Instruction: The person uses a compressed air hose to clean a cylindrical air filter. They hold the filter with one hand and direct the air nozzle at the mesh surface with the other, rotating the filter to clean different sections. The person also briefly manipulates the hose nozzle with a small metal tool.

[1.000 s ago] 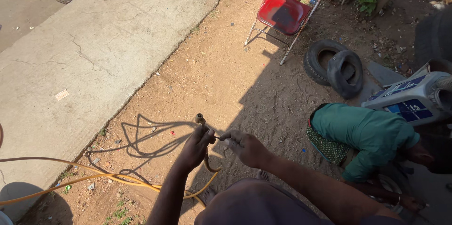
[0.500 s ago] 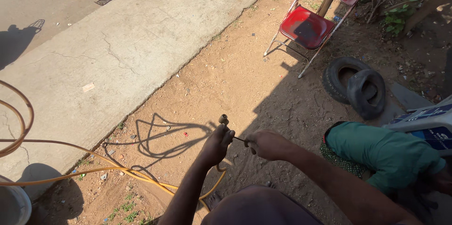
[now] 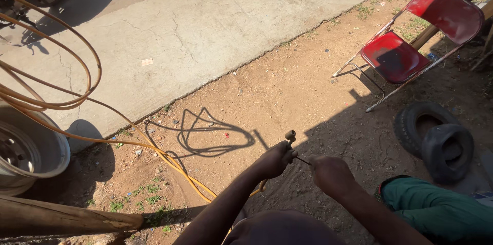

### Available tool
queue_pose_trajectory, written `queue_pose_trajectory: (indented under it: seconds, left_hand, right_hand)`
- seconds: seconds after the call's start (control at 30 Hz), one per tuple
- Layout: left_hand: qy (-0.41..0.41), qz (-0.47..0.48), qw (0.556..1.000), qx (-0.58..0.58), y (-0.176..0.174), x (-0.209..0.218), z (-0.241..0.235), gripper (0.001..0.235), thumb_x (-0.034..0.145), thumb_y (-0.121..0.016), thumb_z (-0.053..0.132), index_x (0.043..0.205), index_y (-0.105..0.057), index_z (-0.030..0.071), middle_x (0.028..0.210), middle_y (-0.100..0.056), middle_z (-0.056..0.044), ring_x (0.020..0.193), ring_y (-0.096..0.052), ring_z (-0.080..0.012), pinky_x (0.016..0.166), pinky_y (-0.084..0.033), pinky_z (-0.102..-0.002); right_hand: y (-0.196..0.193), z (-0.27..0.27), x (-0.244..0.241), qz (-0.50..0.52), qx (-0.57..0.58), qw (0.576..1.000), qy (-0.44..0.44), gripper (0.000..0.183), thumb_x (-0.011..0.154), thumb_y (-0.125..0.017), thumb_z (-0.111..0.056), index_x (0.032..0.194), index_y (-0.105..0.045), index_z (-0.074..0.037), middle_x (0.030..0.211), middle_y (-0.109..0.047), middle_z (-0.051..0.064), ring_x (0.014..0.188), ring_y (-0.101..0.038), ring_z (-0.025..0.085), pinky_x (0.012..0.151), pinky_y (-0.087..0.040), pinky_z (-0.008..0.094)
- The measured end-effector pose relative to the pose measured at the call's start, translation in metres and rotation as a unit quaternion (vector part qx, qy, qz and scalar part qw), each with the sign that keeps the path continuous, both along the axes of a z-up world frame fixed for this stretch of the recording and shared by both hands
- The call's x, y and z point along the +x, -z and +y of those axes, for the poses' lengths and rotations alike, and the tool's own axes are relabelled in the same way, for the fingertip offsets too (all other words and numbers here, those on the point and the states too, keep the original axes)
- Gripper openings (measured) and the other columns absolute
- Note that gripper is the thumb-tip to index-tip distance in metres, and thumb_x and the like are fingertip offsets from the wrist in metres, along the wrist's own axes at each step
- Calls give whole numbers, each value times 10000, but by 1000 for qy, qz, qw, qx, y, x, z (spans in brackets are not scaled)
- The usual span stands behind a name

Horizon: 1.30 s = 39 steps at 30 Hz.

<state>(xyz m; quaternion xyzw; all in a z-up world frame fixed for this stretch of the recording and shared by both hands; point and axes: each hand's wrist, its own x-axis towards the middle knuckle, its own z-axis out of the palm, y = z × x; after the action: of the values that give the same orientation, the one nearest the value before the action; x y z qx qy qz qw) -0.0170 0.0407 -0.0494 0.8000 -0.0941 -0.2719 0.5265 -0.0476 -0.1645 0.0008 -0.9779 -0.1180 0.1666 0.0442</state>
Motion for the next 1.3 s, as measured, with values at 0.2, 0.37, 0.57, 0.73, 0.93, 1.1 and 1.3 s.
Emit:
queue_pose_trajectory:
  seconds: [0.2,0.37,0.57,0.73,0.93,1.1,1.3]
  left_hand:
    - [-38,-28,998,-32,4,16,6,358,1050,-538,398,1081,-584,44,941,-675,-109,848,-639,-207,772,-526,-409]
    - [-95,-65,990,-83,3,23,23,301,1039,-589,344,1041,-581,43,863,-639,-90,812,-616,-190,741,-515,-385]
    - [-109,-105,986,-76,-7,21,30,279,1036,-579,319,1029,-572,40,857,-657,-87,825,-647,-199,754,-525,-383]
    - [-92,-117,986,-72,-14,16,43,300,1045,-572,330,1032,-558,31,860,-668,-99,822,-655,-199,754,-529,-380]
    - [-80,-42,994,-54,-11,22,45,300,1041,-544,360,1022,-565,61,856,-655,-65,734,-625,-141,658,-530,-328]
    - [-72,-47,991,-106,-15,31,43,305,1043,-572,352,1010,-589,49,844,-620,-63,741,-574,-133,664,-496,-324]
    - [-61,-68,991,-102,-9,35,32,314,1036,-587,338,1000,-577,26,851,-639,-62,798,-600,-147,735,-513,-339]
  right_hand:
    - [-8,9,10,-118,3,990,-74,71,903,-647,-127,873,-655,-64,760,-707,125,688,-731,280,634,-584,438]
    - [-25,20,33,-49,50,997,-22,159,957,-653,-246,1026,-715,-116,853,-724,129,827,-720,338,769,-547,510]
    - [-46,19,52,46,7,997,-62,224,875,-636,-87,1063,-741,-151,910,-747,111,911,-717,298,844,-534,509]
    - [-44,32,36,-56,25,992,-112,121,820,-669,-66,910,-746,-86,774,-723,129,777,-732,305,778,-570,492]
    - [-19,37,23,-192,77,976,-73,114,950,-674,-117,874,-720,-47,724,-704,126,650,-718,260,657,-580,437]
    - [-34,36,29,-133,11,987,-92,88,884,-697,-138,908,-722,-57,707,-724,93,644,-704,244,778,-521,451]
    - [-30,32,41,-19,-19,998,-65,163,909,-673,-86,1060,-724,-48,773,-733,119,691,-699,236,738,-535,441]
